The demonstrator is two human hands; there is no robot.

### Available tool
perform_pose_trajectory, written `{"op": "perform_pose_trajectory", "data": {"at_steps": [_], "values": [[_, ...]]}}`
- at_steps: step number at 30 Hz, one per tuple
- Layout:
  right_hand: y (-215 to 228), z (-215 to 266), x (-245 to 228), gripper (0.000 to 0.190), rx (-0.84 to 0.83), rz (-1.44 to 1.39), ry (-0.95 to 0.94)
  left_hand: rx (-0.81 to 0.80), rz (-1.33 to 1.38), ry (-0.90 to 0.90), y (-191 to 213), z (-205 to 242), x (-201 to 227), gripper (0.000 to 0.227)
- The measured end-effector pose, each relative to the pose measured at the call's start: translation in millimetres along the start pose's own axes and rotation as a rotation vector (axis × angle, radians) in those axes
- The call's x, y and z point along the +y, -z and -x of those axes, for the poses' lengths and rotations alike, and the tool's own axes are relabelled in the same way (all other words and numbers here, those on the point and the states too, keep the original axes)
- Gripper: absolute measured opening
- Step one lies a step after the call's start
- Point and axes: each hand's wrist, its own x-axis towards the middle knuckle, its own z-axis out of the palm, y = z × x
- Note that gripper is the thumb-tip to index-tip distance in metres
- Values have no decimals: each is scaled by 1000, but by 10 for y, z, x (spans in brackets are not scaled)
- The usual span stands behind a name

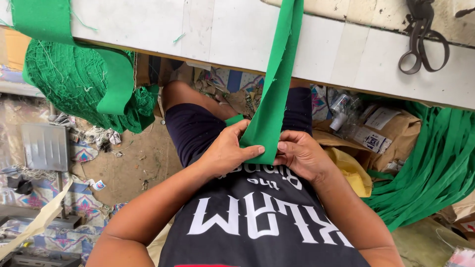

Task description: Folding and aligning green fabric strips on a sewing machine table

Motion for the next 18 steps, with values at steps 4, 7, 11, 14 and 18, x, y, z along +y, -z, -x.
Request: {"op": "perform_pose_trajectory", "data": {"at_steps": [4,7,11,14,18], "values": [[-154,-6,0,14,-15,-22,-19,-13,1,-7,-29,1,-68,29],[-72,-65,108,15,28,76,6,-15,0,-12,-46,13,-83,30],[-118,-62,191,12,149,255,160,87,-32,-64,-45,31,-283,22],[-153,-36,229,13,193,289,235,155,325,77,-62,129,-168,19],[-289,14,194,13,222,327,294,122,540,229,-59,197,-156,29]]}}
